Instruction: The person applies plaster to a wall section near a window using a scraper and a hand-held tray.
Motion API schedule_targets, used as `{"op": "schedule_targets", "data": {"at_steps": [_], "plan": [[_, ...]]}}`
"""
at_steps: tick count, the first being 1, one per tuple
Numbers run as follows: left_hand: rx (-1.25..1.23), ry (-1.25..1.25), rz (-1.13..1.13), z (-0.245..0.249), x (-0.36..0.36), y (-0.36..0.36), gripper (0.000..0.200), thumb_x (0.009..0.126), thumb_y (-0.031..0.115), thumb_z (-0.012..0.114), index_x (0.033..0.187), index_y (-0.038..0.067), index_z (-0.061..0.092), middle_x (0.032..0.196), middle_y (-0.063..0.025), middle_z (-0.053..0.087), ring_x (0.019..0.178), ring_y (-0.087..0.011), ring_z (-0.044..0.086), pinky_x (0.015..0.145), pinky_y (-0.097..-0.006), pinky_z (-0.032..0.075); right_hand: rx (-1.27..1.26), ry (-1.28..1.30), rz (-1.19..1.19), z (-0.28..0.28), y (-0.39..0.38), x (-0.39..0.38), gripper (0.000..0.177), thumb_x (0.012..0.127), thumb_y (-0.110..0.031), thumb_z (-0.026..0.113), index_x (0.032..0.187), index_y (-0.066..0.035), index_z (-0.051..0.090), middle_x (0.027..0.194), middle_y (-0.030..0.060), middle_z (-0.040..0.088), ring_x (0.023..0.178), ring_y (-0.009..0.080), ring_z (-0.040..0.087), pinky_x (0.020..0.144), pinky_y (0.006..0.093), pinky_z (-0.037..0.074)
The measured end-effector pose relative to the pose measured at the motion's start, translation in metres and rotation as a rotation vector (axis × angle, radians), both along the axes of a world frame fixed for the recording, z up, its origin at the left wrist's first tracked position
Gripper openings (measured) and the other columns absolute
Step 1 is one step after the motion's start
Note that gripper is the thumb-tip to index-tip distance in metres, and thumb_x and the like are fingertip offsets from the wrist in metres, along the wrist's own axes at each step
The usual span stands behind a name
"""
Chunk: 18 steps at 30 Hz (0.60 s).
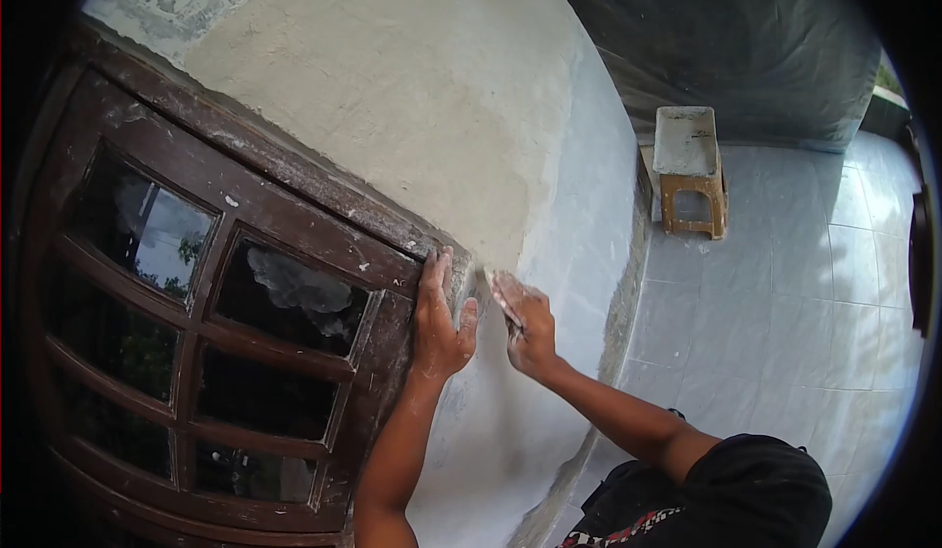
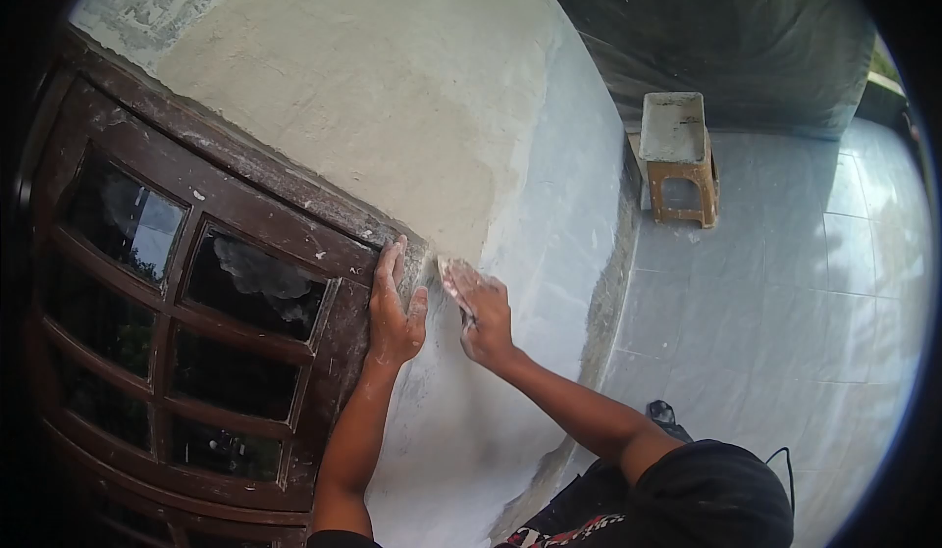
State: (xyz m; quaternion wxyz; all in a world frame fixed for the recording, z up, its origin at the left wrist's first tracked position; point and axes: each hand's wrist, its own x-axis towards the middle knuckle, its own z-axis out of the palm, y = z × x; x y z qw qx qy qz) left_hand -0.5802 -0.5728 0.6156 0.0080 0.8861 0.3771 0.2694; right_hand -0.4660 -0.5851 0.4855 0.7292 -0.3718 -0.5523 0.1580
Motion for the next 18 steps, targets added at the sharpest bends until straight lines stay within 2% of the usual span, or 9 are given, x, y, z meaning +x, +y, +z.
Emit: {"op": "schedule_targets", "data": {"at_steps": [1,5,7,9,11,12,15,17,18], "plan": [[-0.002,-0.008,-0.007,-0.001,-0.001,0.001,0.064,0.094,0.005,0.050,0.148,-0.014,0.022,0.153,-0.0350,0.032,0.145,-0.0441,0.033,0.122,-0.0472,0.025,-0.024,0.012,-0.106,0.013,0.014,0.011,0.051,0.085,0.009,0.059,0.135,-0.002,0.061,0.138,0.0176,0.061,0.131,0.0310,0.056,0.107,0.0402,0.037],[0.002,-0.002,-0.011,-0.001,0.000,0.002,0.065,0.094,0.005,0.049,0.149,-0.014,0.020,0.153,-0.0354,0.032,0.146,-0.0441,0.032,0.122,-0.0469,0.024,-0.085,0.087,-0.214,0.025,0.056,-0.002,0.052,0.084,0.010,0.058,0.134,-0.003,0.061,0.138,0.0177,0.061,0.133,0.0308,0.055,0.107,0.0416,0.036],[0.003,-0.001,-0.012,-0.001,0.000,0.000,0.064,0.095,0.006,0.049,0.149,-0.014,0.020,0.153,-0.0357,0.032,0.146,-0.0442,0.032,0.122,-0.0467,0.024,-0.102,0.013,-0.124,0.001,0.031,-0.035,0.064,0.079,0.011,0.055,0.141,-0.005,0.056,0.144,0.0165,0.056,0.137,0.0312,0.050,0.107,0.0431,0.033],[0.013,0.001,-0.016,-0.001,-0.001,0.002,0.064,0.095,0.007,0.049,0.149,-0.014,0.020,0.153,-0.0359,0.032,0.146,-0.0443,0.032,0.122,-0.0465,0.024,-0.087,-0.030,-0.048,-0.015,-0.013,-0.041,0.063,0.080,0.010,0.056,0.141,-0.006,0.056,0.145,0.0150,0.056,0.139,0.0292,0.049,0.107,0.0437,0.033],[0.010,-0.101,-0.012,-0.006,-0.002,0.003,0.063,0.094,0.013,0.052,0.147,-0.013,0.029,0.149,-0.0329,0.041,0.142,-0.0519,0.032,0.119,-0.0528,0.026,-0.067,-0.057,0.012,-0.028,-0.026,-0.023,0.063,0.080,0.010,0.056,0.142,-0.006,0.056,0.145,0.0141,0.057,0.139,0.0279,0.049,0.107,0.0430,0.032],[0.012,-0.099,-0.012,-0.007,0.001,0.004,0.063,0.094,0.013,0.052,0.147,-0.013,0.029,0.149,-0.0329,0.041,0.142,-0.0519,0.032,0.119,-0.0528,0.026,-0.053,-0.084,0.081,-0.031,-0.030,-0.019,0.063,0.081,0.010,0.056,0.142,-0.006,0.055,0.145,0.0131,0.057,0.140,0.0265,0.049,0.107,0.0422,0.032],[-0.053,-0.212,-0.029,-0.005,0.001,0.000,0.063,0.094,0.013,0.052,0.147,-0.013,0.030,0.148,-0.0329,0.042,0.142,-0.0521,0.032,0.119,-0.0526,0.026,-0.114,0.063,-0.117,0.010,0.024,0.012,0.075,0.073,0.015,0.046,0.146,-0.004,0.050,0.143,0.0105,0.059,0.136,0.0267,0.052,0.108,0.0405,0.030],[0.013,-0.002,-0.008,-0.001,-0.001,0.001,0.061,0.097,0.009,0.047,0.148,-0.015,0.022,0.152,-0.0367,0.033,0.146,-0.0440,0.033,0.121,-0.0469,0.025,-0.080,0.093,-0.191,0.017,0.050,0.014,0.076,0.073,0.014,0.046,0.147,-0.004,0.048,0.143,0.0125,0.059,0.137,0.0294,0.050,0.108,0.0425,0.031],[0.015,-0.005,-0.013,0.000,-0.002,0.001,0.061,0.097,0.009,0.047,0.148,-0.015,0.022,0.152,-0.0367,0.033,0.146,-0.0440,0.033,0.121,-0.0469,0.025,-0.108,0.071,-0.214,0.017,0.057,0.006,0.077,0.072,0.014,0.046,0.147,-0.004,0.048,0.143,0.0142,0.058,0.137,0.0306,0.050,0.108,0.0432,0.032]]}}
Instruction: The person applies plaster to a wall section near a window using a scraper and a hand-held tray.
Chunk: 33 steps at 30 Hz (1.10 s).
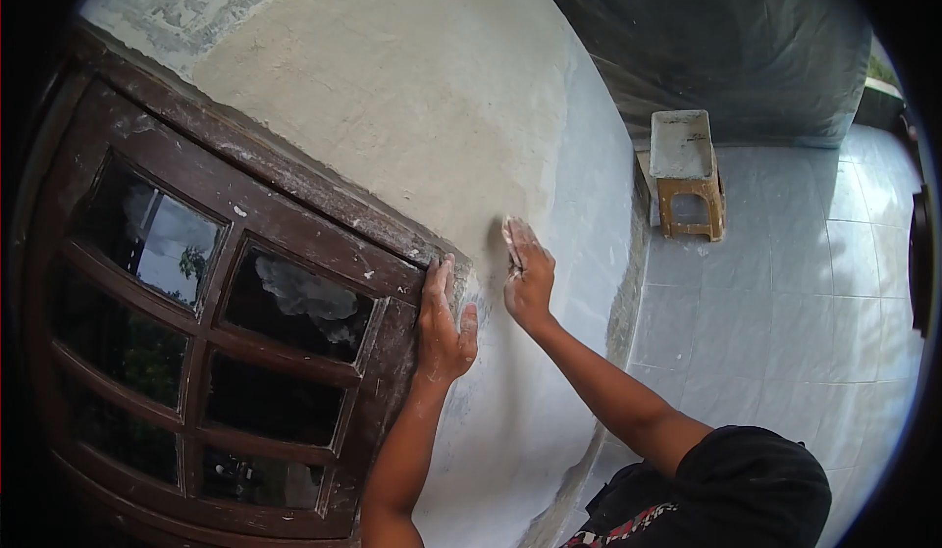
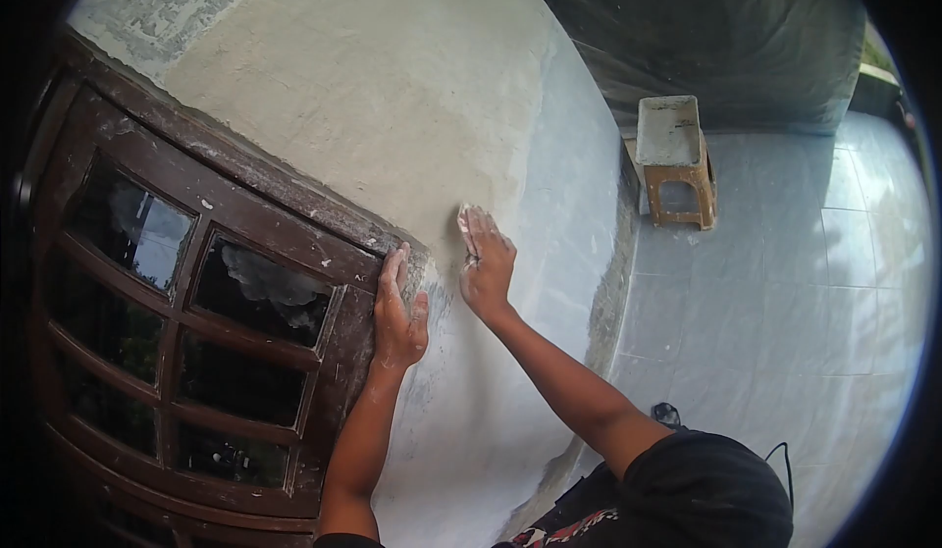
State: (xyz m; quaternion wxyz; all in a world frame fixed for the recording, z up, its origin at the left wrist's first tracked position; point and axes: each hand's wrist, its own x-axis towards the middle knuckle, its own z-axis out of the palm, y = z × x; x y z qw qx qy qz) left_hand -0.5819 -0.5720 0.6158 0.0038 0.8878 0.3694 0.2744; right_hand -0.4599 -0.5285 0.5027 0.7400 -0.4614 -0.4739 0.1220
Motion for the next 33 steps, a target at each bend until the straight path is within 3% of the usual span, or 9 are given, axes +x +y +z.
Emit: {"op": "schedule_targets", "data": {"at_steps": [4,9,11,13,16,23,27,29,33], "plan": [[-0.013,-0.068,-0.016,-0.005,0.000,0.001,0.061,0.095,0.009,0.050,0.146,-0.014,0.027,0.150,-0.0351,0.038,0.143,-0.0482,0.034,0.120,-0.0501,0.026,-0.060,-0.129,0.037,-0.021,-0.050,-0.054,0.049,0.094,-0.006,0.062,0.142,-0.010,0.056,0.145,0.0148,0.056,0.138,0.0302,0.050,0.108,0.0426,0.032],[-0.011,-0.135,-0.006,-0.006,-0.001,0.001,0.061,0.093,0.009,0.052,0.145,-0.013,0.031,0.147,-0.0336,0.043,0.140,-0.0533,0.035,0.118,-0.0533,0.027,0.023,-0.067,0.215,-0.040,-0.087,-0.026,0.053,0.086,0.007,0.061,0.138,-0.007,0.060,0.142,0.0152,0.059,0.135,0.0297,0.053,0.106,0.0407,0.039],[-0.006,-0.016,-0.014,-0.003,-0.002,0.001,0.061,0.096,0.007,0.047,0.148,-0.013,0.023,0.151,-0.0346,0.034,0.146,-0.0434,0.032,0.121,-0.0475,0.026,0.032,0.326,0.247,-0.015,-0.044,0.001,0.054,0.085,0.012,0.053,0.136,-0.005,0.060,0.138,0.0169,0.061,0.131,0.0329,0.056,0.105,0.0407,0.042],[0.000,-0.030,-0.024,-0.003,-0.001,0.000,0.060,0.097,0.007,0.048,0.148,-0.013,0.023,0.151,-0.0339,0.035,0.145,-0.0431,0.034,0.121,-0.0475,0.027,-0.071,0.159,-0.003,-0.014,0.007,0.024,0.053,0.087,0.015,0.049,0.138,-0.001,0.057,0.137,0.0215,0.060,0.128,0.0337,0.058,0.110,0.0390,0.041],[0.012,-0.027,-0.018,-0.003,-0.001,0.001,0.060,0.097,0.008,0.048,0.147,-0.014,0.024,0.151,-0.0336,0.035,0.144,-0.0430,0.035,0.121,-0.0470,0.027,0.010,0.068,0.063,-0.032,0.027,0.001,0.051,0.091,0.007,0.049,0.140,-0.005,0.057,0.142,0.0188,0.057,0.134,0.0348,0.052,0.109,0.0417,0.039],[0.040,0.007,-0.017,-0.002,0.000,0.000,0.059,0.098,0.010,0.047,0.147,-0.014,0.025,0.151,-0.0335,0.035,0.145,-0.0441,0.033,0.121,-0.0474,0.027,0.021,-0.091,0.355,-0.064,-0.109,-0.036,0.049,0.092,0.008,0.060,0.139,-0.006,0.059,0.141,0.0156,0.060,0.132,0.0310,0.056,0.111,0.0397,0.036],[0.010,-0.026,-0.030,-0.004,0.000,0.001,0.059,0.097,0.009,0.047,0.147,-0.014,0.025,0.152,-0.0337,0.034,0.146,-0.0455,0.031,0.121,-0.0478,0.026,-0.089,0.343,0.324,-0.018,-0.029,0.018,0.061,0.083,0.014,0.050,0.140,-0.007,0.058,0.143,0.0150,0.058,0.133,0.0331,0.054,0.109,0.0396,0.039],[0.012,-0.019,-0.021,-0.003,0.000,0.001,0.059,0.097,0.008,0.047,0.147,-0.014,0.025,0.152,-0.0336,0.034,0.146,-0.0455,0.031,0.121,-0.0479,0.027,-0.021,0.115,-0.015,-0.021,0.024,0.036,0.064,0.082,0.013,0.049,0.142,-0.007,0.055,0.143,0.0156,0.057,0.134,0.0352,0.052,0.110,0.0395,0.038],[0.040,0.022,-0.001,0.000,0.001,-0.001,0.060,0.095,0.008,0.048,0.146,-0.014,0.027,0.151,-0.0336,0.035,0.146,-0.0452,0.031,0.120,-0.0479,0.028,-0.029,-0.036,0.038,-0.066,0.014,-0.016,0.058,0.086,0.009,0.052,0.142,-0.005,0.054,0.145,0.0166,0.055,0.138,0.0358,0.048,0.113,0.0433,0.037]]}}
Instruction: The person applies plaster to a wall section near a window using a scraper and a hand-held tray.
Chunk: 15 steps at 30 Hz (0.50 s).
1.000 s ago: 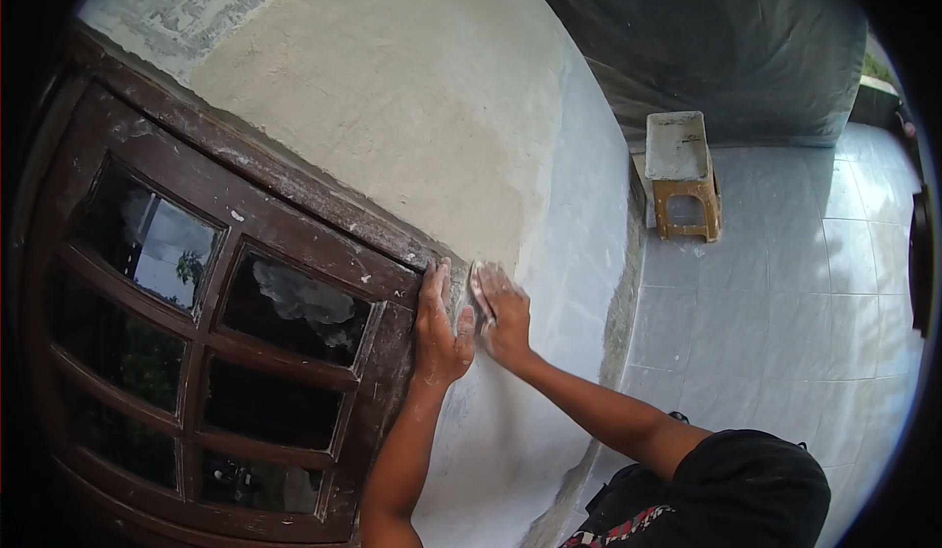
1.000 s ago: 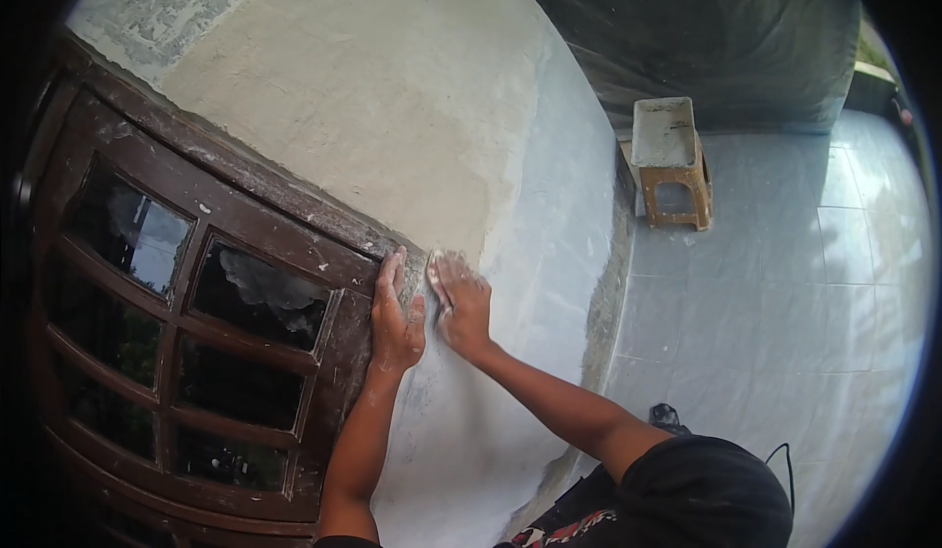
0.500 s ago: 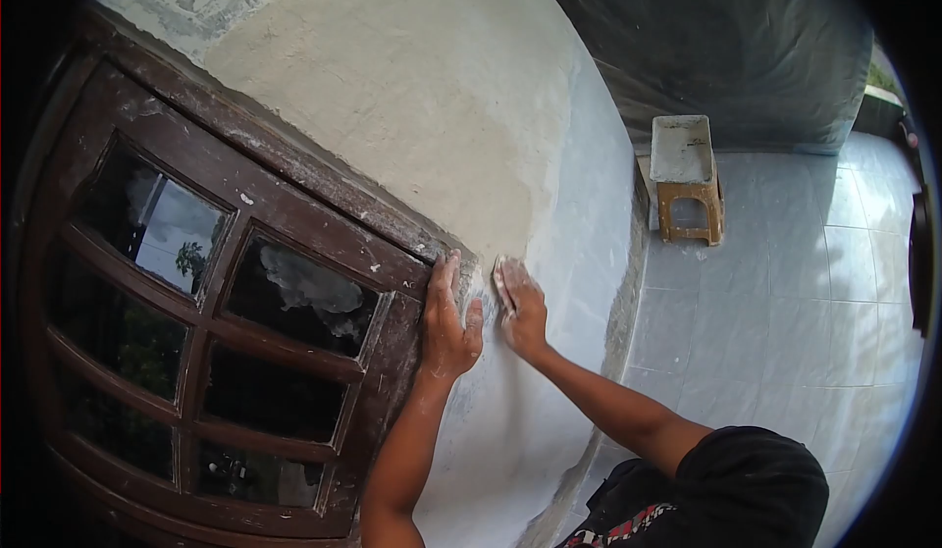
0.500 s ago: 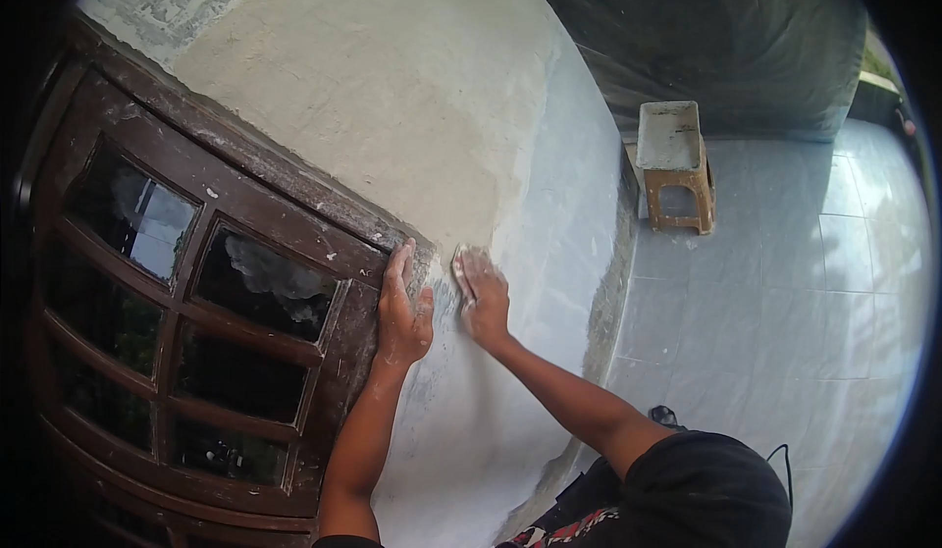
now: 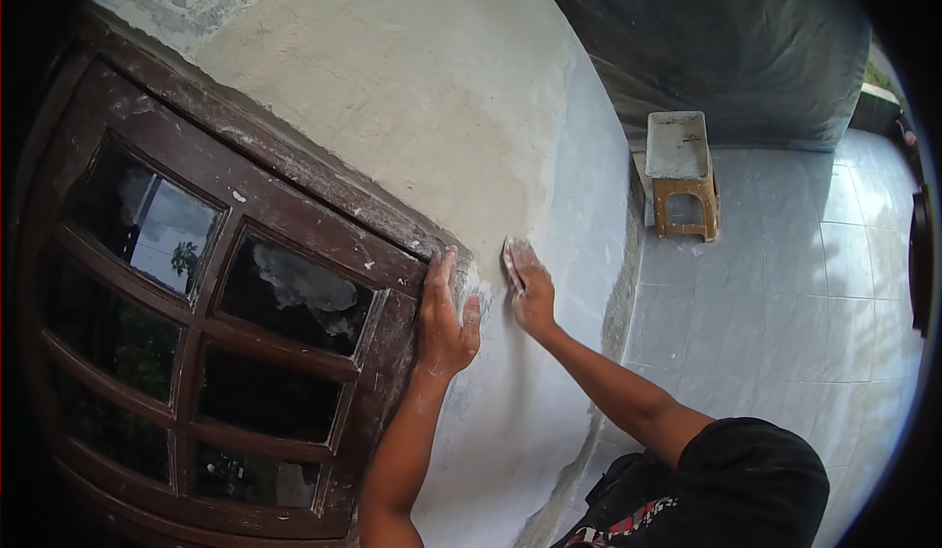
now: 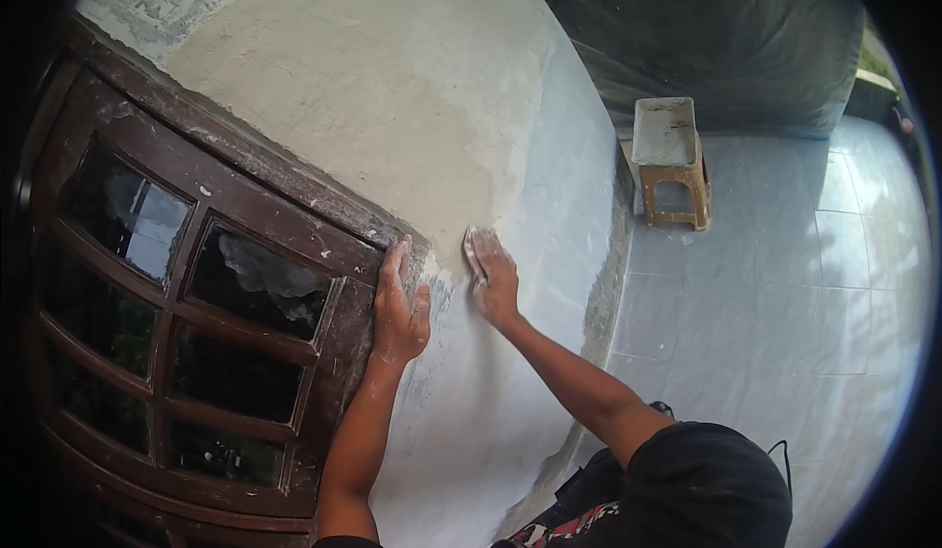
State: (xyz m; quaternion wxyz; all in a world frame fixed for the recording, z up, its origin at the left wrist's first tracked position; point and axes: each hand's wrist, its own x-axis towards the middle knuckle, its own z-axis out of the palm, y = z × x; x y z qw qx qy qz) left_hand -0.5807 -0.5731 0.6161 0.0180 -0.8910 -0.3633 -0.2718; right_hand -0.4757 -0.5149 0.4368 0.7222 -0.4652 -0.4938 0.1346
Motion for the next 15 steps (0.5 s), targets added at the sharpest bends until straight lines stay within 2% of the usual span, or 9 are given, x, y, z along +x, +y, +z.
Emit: {"op": "schedule_targets", "data": {"at_steps": [2,4,6,8,10,12,13,15], "plan": [[-0.008,-0.020,-0.007,-0.003,-0.001,0.001,0.059,0.095,0.008,0.049,0.146,-0.014,0.027,0.151,-0.0336,0.036,0.145,-0.0452,0.031,0.120,-0.0478,0.028,-0.003,0.023,0.147,-0.011,-0.056,-0.019,0.057,0.085,0.010,0.059,0.140,-0.005,0.056,0.143,0.0169,0.056,0.139,0.0366,0.046,0.113,0.0430,0.037],[-0.017,-0.047,-0.014,-0.004,-0.001,0.002,0.059,0.095,0.008,0.049,0.146,-0.014,0.028,0.151,-0.0336,0.036,0.145,-0.0453,0.031,0.120,-0.0477,0.028,-0.027,-0.019,0.302,-0.030,-0.106,-0.024,0.058,0.085,0.016,0.056,0.138,-0.008,0.060,0.142,0.0158,0.058,0.137,0.0333,0.051,0.111,0.0428,0.038],[-0.017,-0.018,0.006,-0.002,0.000,0.000,0.059,0.096,0.008,0.049,0.146,-0.014,0.028,0.150,-0.0337,0.036,0.145,-0.0454,0.031,0.120,-0.0475,0.028,-0.035,-0.040,0.395,-0.037,-0.118,-0.009,0.059,0.084,0.015,0.057,0.137,-0.010,0.061,0.140,0.0151,0.060,0.135,0.0307,0.054,0.110,0.0428,0.039],[-0.006,0.001,0.003,0.001,0.001,0.000,0.059,0.096,0.008,0.048,0.146,-0.015,0.027,0.150,-0.0337,0.036,0.145,-0.0454,0.032,0.120,-0.0475,0.028,0.015,0.119,0.310,-0.020,-0.080,0.009,0.057,0.085,0.012,0.058,0.138,-0.009,0.060,0.138,0.0154,0.061,0.133,0.0308,0.055,0.110,0.0407,0.039],[0.010,0.018,0.002,0.001,0.001,0.000,0.059,0.096,0.008,0.048,0.146,-0.015,0.027,0.150,-0.0338,0.036,0.145,-0.0455,0.032,0.120,-0.0476,0.028,-0.059,0.332,0.238,0.021,-0.034,0.038,0.055,0.087,0.010,0.056,0.139,-0.008,0.059,0.139,0.0168,0.061,0.131,0.0331,0.056,0.111,0.0393,0.039],[-0.019,-0.028,0.006,-0.002,0.002,0.001,0.059,0.097,0.009,0.047,0.146,-0.015,0.026,0.150,-0.0341,0.036,0.144,-0.0449,0.034,0.120,-0.0474,0.028,0.004,0.363,0.085,0.038,0.013,0.053,0.054,0.088,0.009,0.055,0.139,-0.007,0.058,0.141,0.0179,0.058,0.132,0.0361,0.054,0.112,0.0384,0.038],[-0.018,-0.025,0.005,-0.002,0.001,0.001,0.059,0.097,0.009,0.047,0.146,-0.015,0.026,0.150,-0.0341,0.036,0.144,-0.0449,0.034,0.120,-0.0474,0.028,0.005,0.366,0.084,0.034,0.018,0.044,0.054,0.088,0.009,0.055,0.139,-0.007,0.058,0.141,0.0179,0.058,0.132,0.0361,0.054,0.112,0.0384,0.038],[-0.031,-0.043,-0.008,-0.003,0.001,0.003,0.059,0.097,0.009,0.047,0.146,-0.015,0.026,0.150,-0.0343,0.036,0.143,-0.0444,0.035,0.120,-0.0474,0.028,-0.047,0.085,-0.004,0.026,0.018,0.018,0.054,0.088,0.007,0.055,0.140,-0.008,0.058,0.143,0.0171,0.056,0.135,0.0359,0.050,0.112,0.0407,0.038]]}}
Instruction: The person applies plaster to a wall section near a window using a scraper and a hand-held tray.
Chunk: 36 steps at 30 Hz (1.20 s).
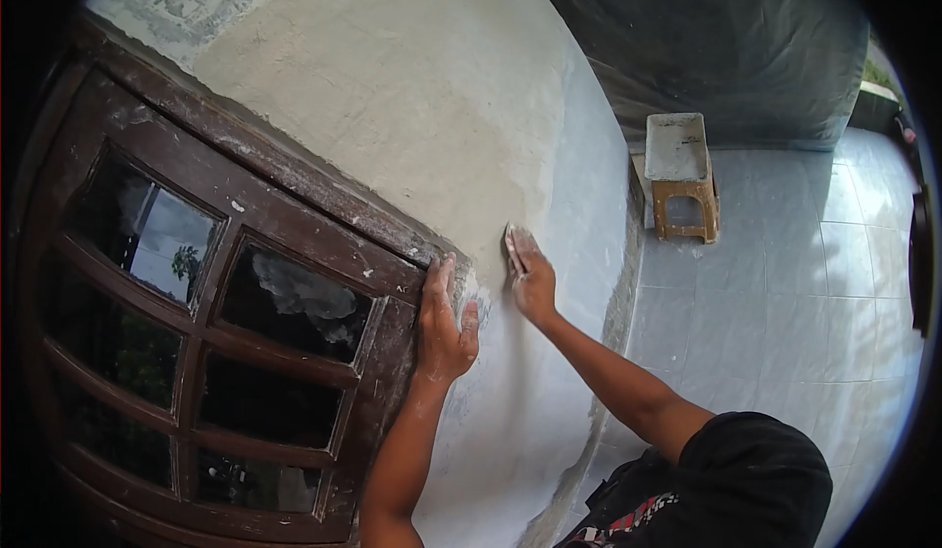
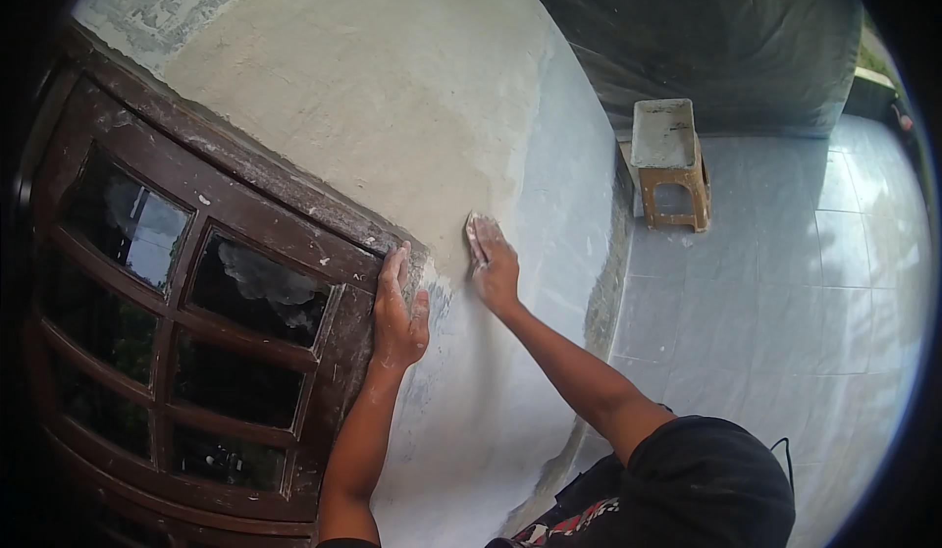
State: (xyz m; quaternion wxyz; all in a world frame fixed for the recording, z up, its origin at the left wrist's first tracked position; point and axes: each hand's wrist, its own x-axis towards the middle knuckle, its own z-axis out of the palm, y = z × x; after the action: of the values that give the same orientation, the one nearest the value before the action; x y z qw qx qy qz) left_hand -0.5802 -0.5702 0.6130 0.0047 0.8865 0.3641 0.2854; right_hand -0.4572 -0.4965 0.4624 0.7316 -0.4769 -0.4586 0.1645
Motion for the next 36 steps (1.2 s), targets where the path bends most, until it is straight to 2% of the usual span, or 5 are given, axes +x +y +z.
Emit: {"op": "schedule_targets", "data": {"at_steps": [6,16,23,29,36], "plan": [[0.001,-0.052,0.009,-0.001,0.001,0.000,0.060,0.094,0.009,0.052,0.146,-0.012,0.031,0.147,-0.0326,0.043,0.141,-0.0531,0.033,0.118,-0.0540,0.027,-0.008,-0.192,0.278,-0.042,-0.142,-0.039,0.053,0.087,0.013,0.062,0.137,-0.005,0.060,0.138,0.0161,0.060,0.133,0.0335,0.055,0.106,0.0369,0.044],[0.005,-0.073,-0.006,-0.004,0.001,0.002,0.059,0.094,0.010,0.051,0.145,-0.013,0.031,0.147,-0.0330,0.042,0.141,-0.0535,0.033,0.118,-0.0541,0.028,0.018,-0.096,-0.004,0.030,-0.029,-0.002,0.050,0.091,0.002,0.057,0.140,-0.010,0.059,0.144,0.0137,0.057,0.136,0.0305,0.051,0.109,0.0414,0.037],[0.031,-0.040,-0.004,-0.003,0.000,0.000,0.059,0.095,0.012,0.050,0.146,-0.013,0.031,0.148,-0.0322,0.041,0.140,-0.0537,0.034,0.118,-0.0545,0.028,0.160,-0.195,0.375,-0.022,-0.138,-0.031,0.052,0.086,0.004,0.063,0.135,-0.012,0.063,0.142,0.0132,0.059,0.135,0.0268,0.054,0.104,0.0390,0.038],[0.014,0.002,-0.008,0.001,0.000,-0.002,0.058,0.098,0.011,0.046,0.147,-0.014,0.026,0.151,-0.0344,0.035,0.145,-0.0460,0.032,0.120,-0.0483,0.028,0.120,-0.008,-0.117,0.072,-0.026,0.024,0.059,0.079,0.017,0.052,0.132,-0.005,0.063,0.133,0.0159,0.064,0.124,0.0351,0.060,0.105,0.0416,0.044],[0.025,-0.003,-0.020,0.000,-0.002,0.000,0.059,0.098,0.012,0.046,0.147,-0.015,0.026,0.150,-0.0344,0.035,0.145,-0.0450,0.033,0.120,-0.0478,0.028,0.007,-0.197,0.215,0.005,-0.118,-0.051,0.048,0.092,-0.005,0.064,0.139,-0.014,0.060,0.145,0.0116,0.057,0.135,0.0291,0.052,0.107,0.0430,0.034]]}}
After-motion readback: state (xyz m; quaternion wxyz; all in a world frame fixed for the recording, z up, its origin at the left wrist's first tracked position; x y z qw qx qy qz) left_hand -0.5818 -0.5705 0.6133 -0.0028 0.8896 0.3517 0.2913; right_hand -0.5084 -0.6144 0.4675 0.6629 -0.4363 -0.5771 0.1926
